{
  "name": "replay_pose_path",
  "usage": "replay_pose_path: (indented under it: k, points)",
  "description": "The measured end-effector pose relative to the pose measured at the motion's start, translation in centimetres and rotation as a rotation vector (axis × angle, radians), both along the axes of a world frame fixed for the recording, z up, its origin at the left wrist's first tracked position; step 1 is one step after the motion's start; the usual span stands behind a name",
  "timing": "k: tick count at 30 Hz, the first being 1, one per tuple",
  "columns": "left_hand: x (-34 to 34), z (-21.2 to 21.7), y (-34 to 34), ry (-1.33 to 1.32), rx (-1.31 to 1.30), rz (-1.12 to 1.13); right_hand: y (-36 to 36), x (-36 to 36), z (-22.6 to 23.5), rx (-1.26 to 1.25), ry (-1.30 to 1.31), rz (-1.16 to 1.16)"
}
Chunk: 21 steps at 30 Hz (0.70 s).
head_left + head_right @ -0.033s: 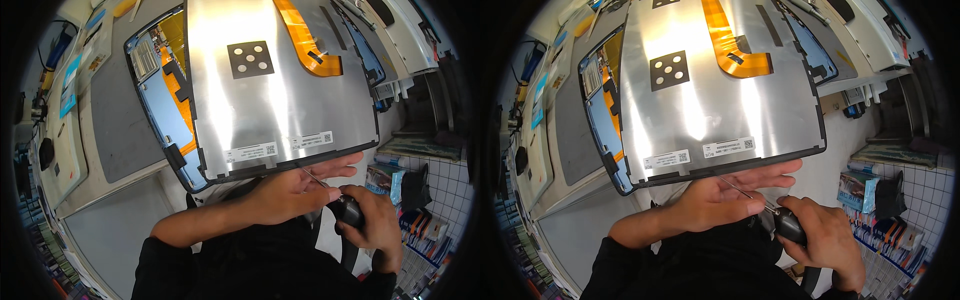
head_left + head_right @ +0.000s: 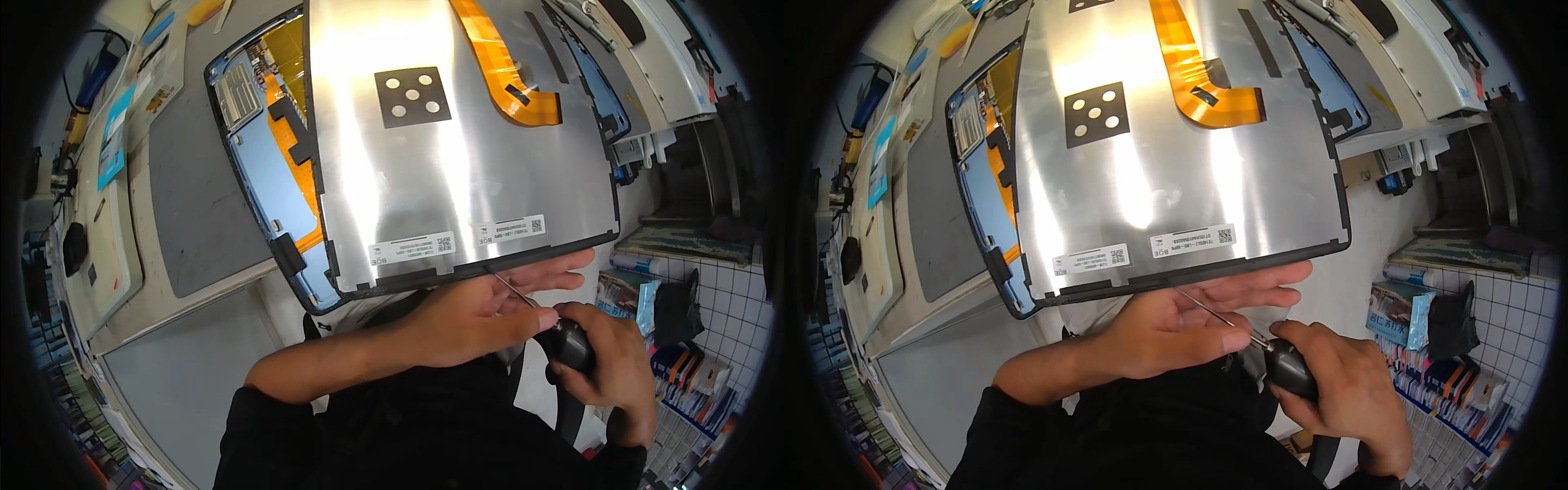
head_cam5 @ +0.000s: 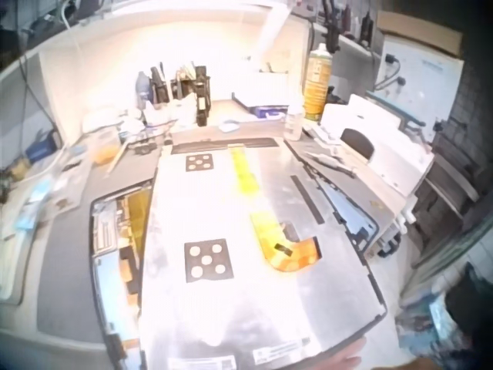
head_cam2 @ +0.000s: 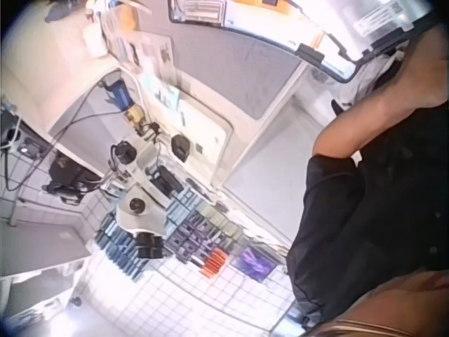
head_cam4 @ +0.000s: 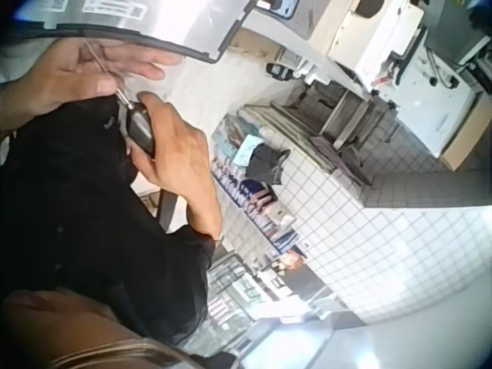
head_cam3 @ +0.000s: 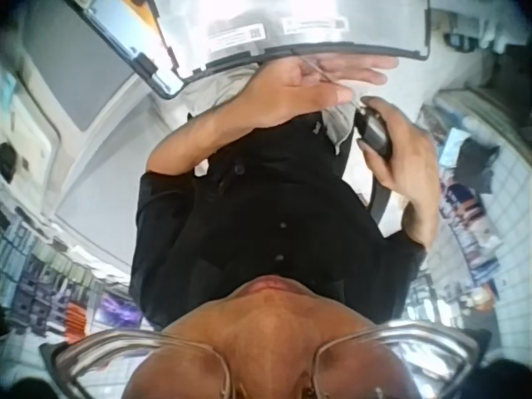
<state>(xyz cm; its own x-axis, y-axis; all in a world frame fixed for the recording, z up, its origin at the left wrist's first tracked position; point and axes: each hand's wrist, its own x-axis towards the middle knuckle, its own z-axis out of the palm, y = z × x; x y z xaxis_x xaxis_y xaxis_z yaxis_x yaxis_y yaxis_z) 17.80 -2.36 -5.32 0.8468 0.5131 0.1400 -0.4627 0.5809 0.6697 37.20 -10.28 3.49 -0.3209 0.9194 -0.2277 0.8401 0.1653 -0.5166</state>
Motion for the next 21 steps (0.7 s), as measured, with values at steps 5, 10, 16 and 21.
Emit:
replay_pose_path:
  k: [5, 10, 16, 21]
  points:
    - [-0.1, -0.3, 0.3, 0.004, 0.053, 0.005, 0.0, -0.1, -0.1, 0.030, 0.001, 0.010]
    - [-0.5, 0.0, 0.6, 0.039, 0.059, -0.030, 0.2, 0.0, -0.1, 0.031, 0.020, 0.031]
    - [-2.1, 0.3, 0.0, 0.112, 0.042, 0.000, 0.1, 0.1, -0.1, -0.038, -0.010, -0.002]
    - [-3.9, 0.6, -0.4, 0.111, -0.049, 0.008, 0.4, -0.1, -0.3, 0.028, 0.006, 0.044]
